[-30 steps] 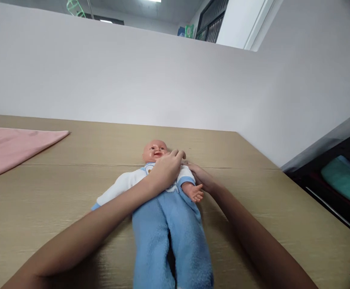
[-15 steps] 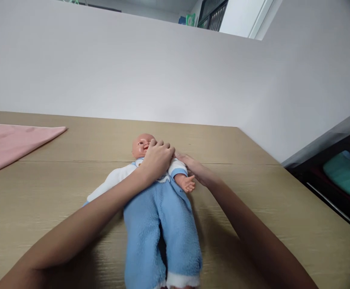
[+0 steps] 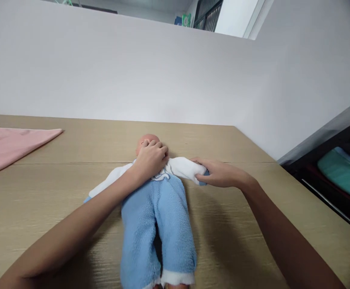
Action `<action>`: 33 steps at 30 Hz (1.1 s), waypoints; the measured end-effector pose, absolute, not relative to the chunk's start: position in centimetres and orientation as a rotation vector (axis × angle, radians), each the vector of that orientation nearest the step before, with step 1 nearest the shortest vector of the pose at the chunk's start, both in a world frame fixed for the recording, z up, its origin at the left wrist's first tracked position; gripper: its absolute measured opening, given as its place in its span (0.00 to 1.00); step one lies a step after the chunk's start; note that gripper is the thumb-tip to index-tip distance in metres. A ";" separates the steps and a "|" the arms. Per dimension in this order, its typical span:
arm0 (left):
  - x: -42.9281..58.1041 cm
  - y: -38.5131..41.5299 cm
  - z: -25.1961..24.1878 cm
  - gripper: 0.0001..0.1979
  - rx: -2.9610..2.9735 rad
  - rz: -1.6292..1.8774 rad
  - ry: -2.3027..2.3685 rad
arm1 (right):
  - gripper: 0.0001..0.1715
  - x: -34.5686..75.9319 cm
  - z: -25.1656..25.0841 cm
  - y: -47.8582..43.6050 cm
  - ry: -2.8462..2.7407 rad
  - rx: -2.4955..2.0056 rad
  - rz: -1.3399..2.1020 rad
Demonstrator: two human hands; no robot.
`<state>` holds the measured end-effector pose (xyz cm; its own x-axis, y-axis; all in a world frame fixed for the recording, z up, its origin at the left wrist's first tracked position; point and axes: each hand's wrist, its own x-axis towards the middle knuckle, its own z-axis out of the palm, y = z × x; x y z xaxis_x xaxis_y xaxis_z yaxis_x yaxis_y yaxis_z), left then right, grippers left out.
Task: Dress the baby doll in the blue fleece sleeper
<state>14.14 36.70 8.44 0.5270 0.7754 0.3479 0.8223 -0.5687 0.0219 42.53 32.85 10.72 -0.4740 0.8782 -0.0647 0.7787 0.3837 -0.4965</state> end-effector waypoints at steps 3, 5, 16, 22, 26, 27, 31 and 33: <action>14.6 34.3 8.8 0.16 -2.651 -0.583 -1.357 | 0.33 43.4 8.6 32.4 -2.313 -1.362 0.632; 14.9 32.0 9.1 0.18 -2.762 -0.654 -1.294 | 0.30 44.1 7.1 32.2 -2.218 -1.368 0.637; 14.6 25.6 6.1 0.22 -3.131 -0.508 -0.855 | 0.24 45.1 2.7 31.9 -2.128 -1.262 0.633; 15.1 25.6 6.0 0.19 -3.109 -0.443 -0.857 | 0.23 45.4 1.3 31.4 -2.062 -1.298 0.626; 14.3 26.1 7.3 0.19 -3.195 -0.530 -0.879 | 0.20 43.9 1.6 30.1 -2.055 -1.192 0.205; 13.8 26.4 7.8 0.18 -3.206 -0.557 -0.894 | 0.19 43.2 1.8 29.6 -2.064 -1.163 0.121; 11.1 28.7 9.4 0.15 -3.114 -0.654 -1.059 | 0.12 39.6 2.4 27.6 -2.191 -1.125 0.103; 9.8 30.0 9.6 0.15 -3.084 -0.648 -1.091 | 0.07 38.0 2.3 26.9 -2.221 -1.137 0.226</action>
<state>9.82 29.97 9.56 0.7130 0.6370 0.2930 0.5624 -0.7691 0.3035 37.97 26.88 2.28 -0.4327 0.7795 0.4530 0.6720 0.6138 -0.4143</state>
